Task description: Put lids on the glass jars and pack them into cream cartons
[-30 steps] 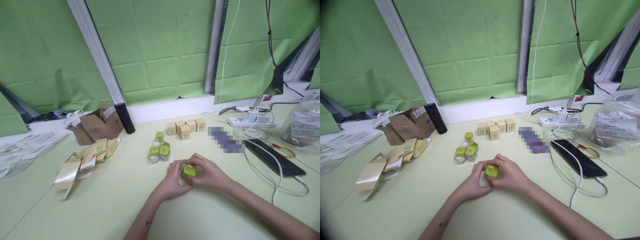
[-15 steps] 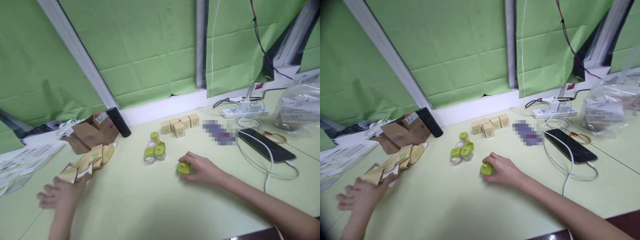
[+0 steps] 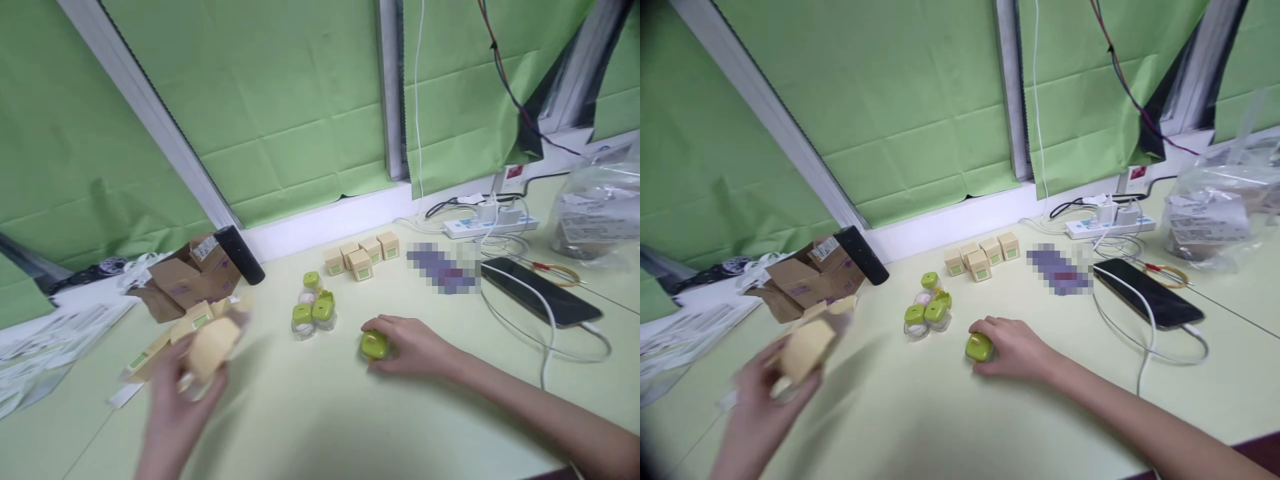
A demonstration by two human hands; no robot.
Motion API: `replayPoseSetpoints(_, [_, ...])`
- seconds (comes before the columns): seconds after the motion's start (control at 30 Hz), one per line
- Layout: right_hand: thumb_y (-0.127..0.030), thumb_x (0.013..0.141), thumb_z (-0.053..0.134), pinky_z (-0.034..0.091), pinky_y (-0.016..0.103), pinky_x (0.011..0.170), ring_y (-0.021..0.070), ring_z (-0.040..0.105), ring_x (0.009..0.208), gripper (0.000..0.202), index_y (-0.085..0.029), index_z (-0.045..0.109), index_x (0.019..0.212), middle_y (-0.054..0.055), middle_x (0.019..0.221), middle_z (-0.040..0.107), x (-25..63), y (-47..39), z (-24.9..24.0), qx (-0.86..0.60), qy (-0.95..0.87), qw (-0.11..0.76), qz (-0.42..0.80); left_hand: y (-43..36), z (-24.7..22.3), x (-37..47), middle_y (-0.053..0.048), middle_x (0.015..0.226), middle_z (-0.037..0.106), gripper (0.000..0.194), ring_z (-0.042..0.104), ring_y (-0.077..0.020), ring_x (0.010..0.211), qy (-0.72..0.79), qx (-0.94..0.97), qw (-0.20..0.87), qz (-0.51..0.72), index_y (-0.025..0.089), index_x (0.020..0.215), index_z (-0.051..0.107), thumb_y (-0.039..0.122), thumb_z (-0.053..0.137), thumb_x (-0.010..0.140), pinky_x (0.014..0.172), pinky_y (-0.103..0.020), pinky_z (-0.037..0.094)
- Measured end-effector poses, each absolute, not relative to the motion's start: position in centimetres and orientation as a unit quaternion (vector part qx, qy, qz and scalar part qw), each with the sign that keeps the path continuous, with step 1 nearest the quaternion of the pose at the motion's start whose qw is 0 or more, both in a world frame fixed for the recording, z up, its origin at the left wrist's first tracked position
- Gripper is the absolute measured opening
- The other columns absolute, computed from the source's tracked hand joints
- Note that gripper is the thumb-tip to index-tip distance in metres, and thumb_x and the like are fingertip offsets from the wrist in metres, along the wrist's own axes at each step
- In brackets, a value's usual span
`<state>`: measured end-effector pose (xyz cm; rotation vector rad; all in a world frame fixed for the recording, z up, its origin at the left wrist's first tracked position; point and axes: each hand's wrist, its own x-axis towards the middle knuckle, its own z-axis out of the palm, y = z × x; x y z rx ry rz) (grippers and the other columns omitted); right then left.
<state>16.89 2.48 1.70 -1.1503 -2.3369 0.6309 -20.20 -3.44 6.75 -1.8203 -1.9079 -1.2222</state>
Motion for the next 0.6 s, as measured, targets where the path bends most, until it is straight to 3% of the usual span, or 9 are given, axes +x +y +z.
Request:
replayPoseSetpoints(0.13, [-0.038, 0.072, 0.062, 0.047, 0.035, 0.076, 0.0234, 0.061, 0.089, 0.039, -0.028, 0.056, 0.109, 0.002, 0.103, 0.065, 17.5, 3.5, 1.7, -0.447, -0.794, 0.312, 0.271, -1.2, 5.9, -11.3, -0.010, 0.132, 0.041, 0.046, 0.040, -0.0286, 0.125, -0.538, -0.754, -0.016, -0.376, 0.029, 0.123, 0.039, 0.028, 0.055, 0.080, 0.097, -0.050, 0.040])
replayPoseSetpoints(0.3, [-0.046, 0.078, 0.057, 0.050, 0.034, 0.076, 0.0224, 0.058, 0.096, 0.046, -0.027, 0.049, 0.119, 0.006, 0.112, 0.059, 18.6, 5.5, 2.7, -0.456, -0.654, 0.499, 0.342, 1.6, 2.5, -6.3, -0.008, 0.146, 0.018, 0.046, 0.022, -0.0269, 0.136, -0.441, -0.823, -0.057, -0.352, 0.031, 0.120, 0.040, 0.006, 0.043, 0.081, 0.102, -0.050, 0.034])
replayPoseSetpoints(0.43, [-0.047, 0.079, 0.057, 0.052, 0.033, 0.075, 0.0230, 0.056, 0.102, 0.045, -0.026, 0.048, 0.117, 0.006, 0.113, 0.056, 18.8, 5.7, 3.2, -0.415, -0.576, 0.584, 0.394, 2.6, 0.5, -4.4, -0.013, 0.140, 0.030, 0.044, 0.029, -0.0254, 0.133, -0.394, -0.847, -0.068, -0.352, 0.027, 0.115, 0.033, 0.002, 0.044, 0.080, 0.099, -0.050, 0.037])
replayPoseSetpoints(0.6, [-0.040, 0.078, 0.061, 0.050, 0.036, 0.081, 0.0212, 0.057, 0.096, 0.046, -0.025, 0.047, 0.119, 0.006, 0.107, 0.056, 18.3, 4.6, 3.3, -0.388, -0.632, 0.529, 0.412, 1.9, -0.3, -3.5, -0.014, 0.135, 0.033, 0.039, 0.036, -0.0243, 0.128, -0.315, -0.894, 0.016, -0.318, 0.027, 0.109, 0.032, 0.000, 0.041, 0.081, 0.092, -0.045, 0.044])
